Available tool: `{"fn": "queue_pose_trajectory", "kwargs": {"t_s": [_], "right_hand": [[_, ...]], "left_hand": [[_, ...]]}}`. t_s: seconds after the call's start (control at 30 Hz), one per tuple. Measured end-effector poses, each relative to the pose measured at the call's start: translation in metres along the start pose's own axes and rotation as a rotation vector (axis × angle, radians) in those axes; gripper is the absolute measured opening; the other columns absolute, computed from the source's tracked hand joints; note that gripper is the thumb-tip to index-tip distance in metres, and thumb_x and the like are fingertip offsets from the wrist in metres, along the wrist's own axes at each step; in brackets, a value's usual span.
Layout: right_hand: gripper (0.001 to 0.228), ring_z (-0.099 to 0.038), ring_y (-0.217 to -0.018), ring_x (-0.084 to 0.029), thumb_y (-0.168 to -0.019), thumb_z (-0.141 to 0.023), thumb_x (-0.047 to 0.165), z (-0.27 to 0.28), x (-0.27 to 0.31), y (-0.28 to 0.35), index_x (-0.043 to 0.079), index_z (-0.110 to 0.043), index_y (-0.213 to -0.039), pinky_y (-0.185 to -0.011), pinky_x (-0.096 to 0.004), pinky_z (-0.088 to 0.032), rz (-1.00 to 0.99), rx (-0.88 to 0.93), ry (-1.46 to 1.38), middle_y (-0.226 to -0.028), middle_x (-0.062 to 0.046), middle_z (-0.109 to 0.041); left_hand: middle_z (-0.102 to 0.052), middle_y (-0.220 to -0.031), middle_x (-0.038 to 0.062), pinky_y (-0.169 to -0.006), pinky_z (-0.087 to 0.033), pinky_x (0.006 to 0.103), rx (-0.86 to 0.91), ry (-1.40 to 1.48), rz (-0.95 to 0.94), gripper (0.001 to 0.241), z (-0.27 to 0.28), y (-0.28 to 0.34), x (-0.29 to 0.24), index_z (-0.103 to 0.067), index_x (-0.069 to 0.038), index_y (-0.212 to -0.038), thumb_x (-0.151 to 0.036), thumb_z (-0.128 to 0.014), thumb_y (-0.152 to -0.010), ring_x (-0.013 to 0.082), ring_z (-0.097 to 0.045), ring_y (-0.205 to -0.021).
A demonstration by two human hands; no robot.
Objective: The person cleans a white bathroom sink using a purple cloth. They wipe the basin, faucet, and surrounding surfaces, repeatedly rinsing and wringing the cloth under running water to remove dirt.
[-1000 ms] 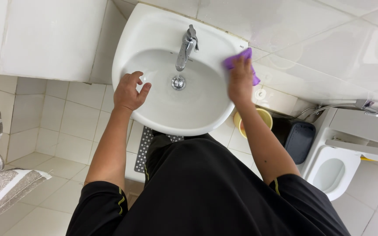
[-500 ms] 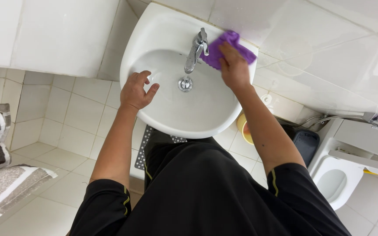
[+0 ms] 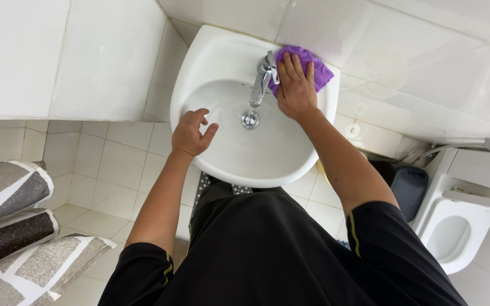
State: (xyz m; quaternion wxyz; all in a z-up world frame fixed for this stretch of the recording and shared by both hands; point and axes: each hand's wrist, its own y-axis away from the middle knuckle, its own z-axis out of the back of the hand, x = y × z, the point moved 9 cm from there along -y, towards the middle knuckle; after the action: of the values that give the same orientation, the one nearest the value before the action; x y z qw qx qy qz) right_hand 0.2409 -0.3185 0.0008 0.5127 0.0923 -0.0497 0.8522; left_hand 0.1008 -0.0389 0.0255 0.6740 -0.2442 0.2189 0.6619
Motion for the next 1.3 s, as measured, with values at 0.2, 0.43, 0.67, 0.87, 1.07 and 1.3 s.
{"fn": "queue_pose_trajectory", "kwargs": {"t_s": [0.2,0.43,0.67,0.87,1.07,1.3], "right_hand": [[0.094,-0.011,-0.153,-0.035,-0.087,-0.066,0.056,0.06,0.021,0.02,0.004,-0.031,-0.157,-0.123,-0.055,-0.004,-0.136,0.189,-0.047,-0.165,-0.018,-0.02],[0.071,-0.015,-0.157,-0.047,-0.099,-0.063,0.027,0.028,-0.014,0.138,0.001,-0.037,-0.161,-0.126,-0.058,-0.014,-0.237,-0.016,-0.075,-0.169,-0.025,-0.025],[0.044,-0.036,-0.147,-0.031,-0.098,-0.051,0.035,0.011,0.098,0.181,0.019,-0.06,-0.139,-0.124,-0.056,-0.021,-0.115,0.444,0.017,-0.147,-0.006,-0.056],[0.045,-0.069,-0.113,-0.035,-0.106,-0.039,0.039,-0.047,0.218,0.136,0.021,-0.054,-0.145,-0.098,-0.046,-0.054,-0.013,0.565,-0.609,-0.129,-0.014,-0.068],[0.062,-0.04,-0.142,-0.043,-0.107,-0.05,0.033,-0.085,0.296,0.031,0.004,-0.032,-0.159,-0.118,-0.052,-0.033,0.105,0.186,-1.058,-0.156,-0.026,-0.041],[0.071,-0.01,-0.155,-0.042,-0.103,-0.048,0.052,-0.046,0.28,-0.106,0.008,-0.037,-0.157,-0.123,-0.065,-0.006,-0.185,0.054,-0.212,-0.168,-0.017,-0.023]], "left_hand": [[-0.067,-0.086,0.0,-0.064,-0.054,0.0383,0.032,0.004,0.005,0.046,0.002,0.002,-0.002,-0.068,-0.012,-0.118,-0.052,-0.068,-0.095,0.0209,-0.064,-0.087],[-0.066,-0.086,0.001,-0.069,-0.054,0.0366,-0.067,0.073,-0.102,0.046,0.01,0.002,-0.003,-0.067,-0.009,-0.119,-0.05,-0.067,-0.098,0.0213,-0.063,-0.089],[-0.065,-0.094,0.005,-0.073,-0.052,0.0363,-0.137,0.219,-0.151,0.047,0.027,0.002,0.0,-0.064,-0.005,-0.122,-0.047,-0.064,-0.101,0.023,-0.058,-0.086],[-0.064,-0.107,0.011,-0.089,-0.05,0.0386,-0.224,0.346,-0.275,0.045,0.046,0.006,-0.007,-0.059,-0.003,-0.126,-0.043,-0.061,-0.105,0.0274,-0.058,-0.102],[-0.064,-0.117,0.011,-0.105,-0.047,0.0431,-0.384,0.371,-0.318,0.041,0.099,0.023,-0.014,-0.058,-0.005,-0.126,-0.042,-0.054,-0.109,0.03,-0.059,-0.114],[-0.062,-0.122,0.012,-0.11,-0.045,0.0487,-0.393,0.258,-0.394,0.041,0.13,0.042,-0.014,-0.056,-0.005,-0.128,-0.041,-0.049,-0.111,0.0329,-0.058,-0.119]]}}
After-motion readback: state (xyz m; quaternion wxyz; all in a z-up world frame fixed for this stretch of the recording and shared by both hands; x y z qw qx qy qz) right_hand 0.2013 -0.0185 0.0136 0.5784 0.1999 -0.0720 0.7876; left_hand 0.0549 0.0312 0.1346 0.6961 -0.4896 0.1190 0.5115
